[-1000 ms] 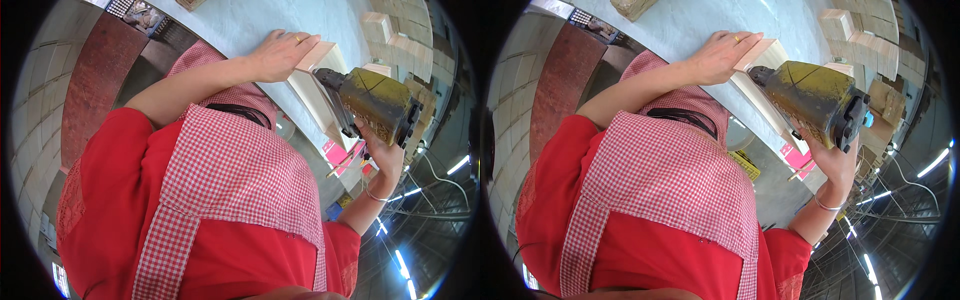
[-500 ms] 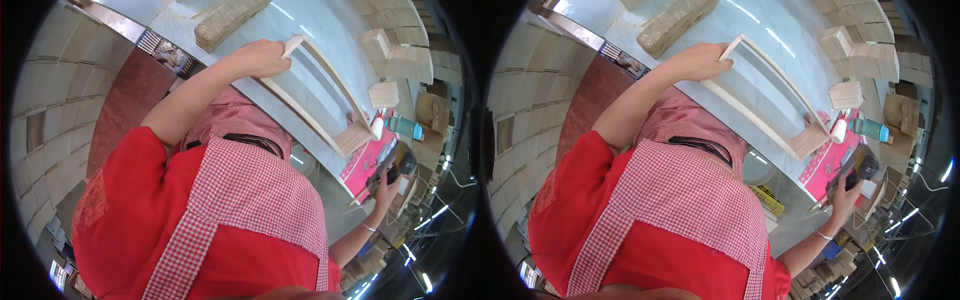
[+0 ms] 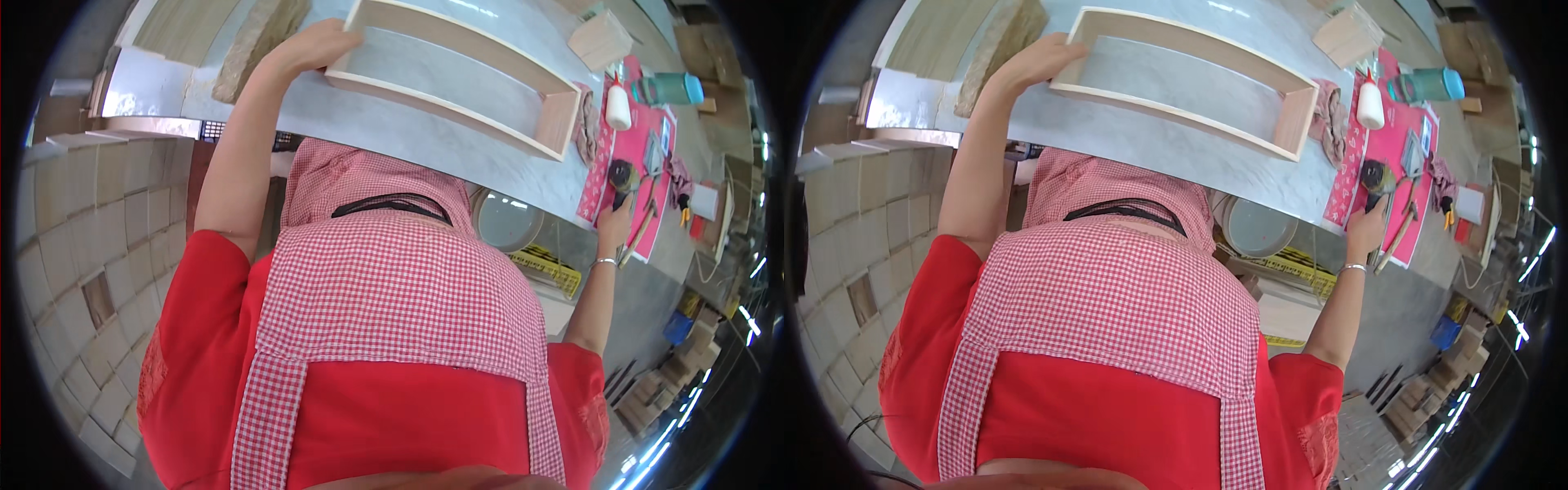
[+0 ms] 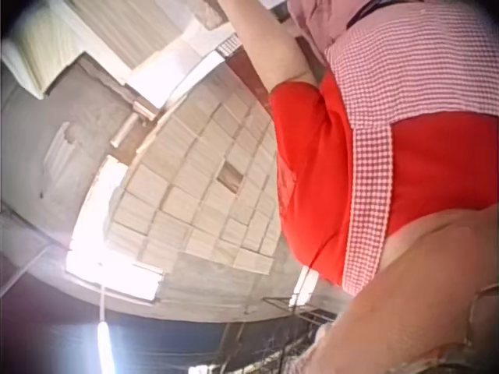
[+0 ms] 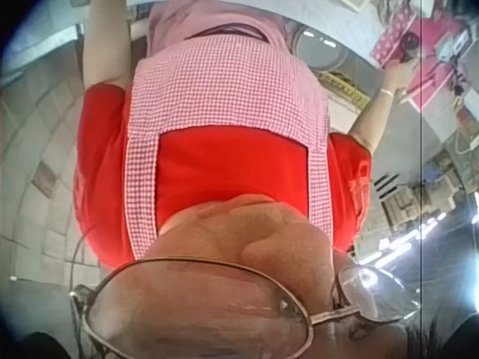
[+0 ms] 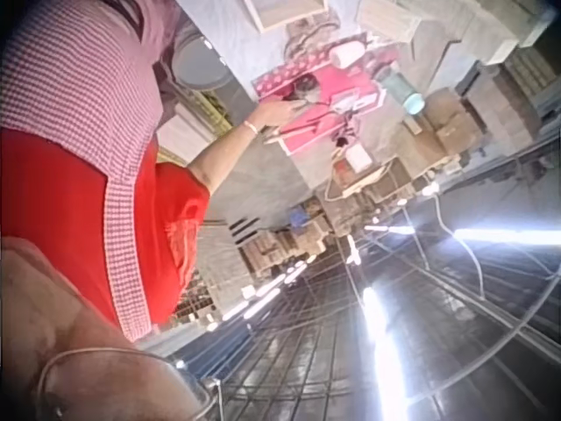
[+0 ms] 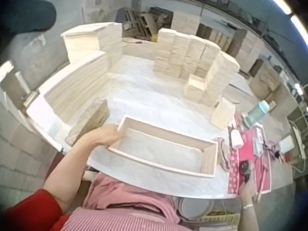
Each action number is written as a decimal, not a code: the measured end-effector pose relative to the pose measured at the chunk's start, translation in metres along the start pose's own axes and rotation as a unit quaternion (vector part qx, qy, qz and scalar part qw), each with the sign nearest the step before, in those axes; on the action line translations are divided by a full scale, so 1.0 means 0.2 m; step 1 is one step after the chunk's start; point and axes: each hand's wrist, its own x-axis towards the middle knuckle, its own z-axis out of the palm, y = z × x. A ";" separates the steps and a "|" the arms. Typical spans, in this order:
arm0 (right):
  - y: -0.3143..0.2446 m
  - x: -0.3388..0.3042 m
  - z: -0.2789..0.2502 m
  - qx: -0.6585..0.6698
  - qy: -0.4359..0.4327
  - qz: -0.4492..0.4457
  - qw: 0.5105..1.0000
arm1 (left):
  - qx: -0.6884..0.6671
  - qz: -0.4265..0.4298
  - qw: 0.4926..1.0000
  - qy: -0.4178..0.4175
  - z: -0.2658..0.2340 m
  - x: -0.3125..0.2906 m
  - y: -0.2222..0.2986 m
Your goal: The user is assembling wooden boxes by gluing pieces together and then securing them with a nail gun.
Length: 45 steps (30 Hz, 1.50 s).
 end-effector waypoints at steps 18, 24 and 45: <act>-1.03 0.37 -0.07 0.362 0.147 -0.208 0.897 | -0.039 -0.074 0.994 0.076 -0.12 -0.24 -0.06; -0.92 0.59 -0.04 0.434 0.213 -0.104 0.869 | -0.018 -0.042 0.998 0.046 -0.10 -0.11 -0.04; -0.85 -0.34 -0.34 0.781 -0.123 -0.065 0.608 | -0.380 0.132 0.901 0.165 0.22 -0.43 -0.14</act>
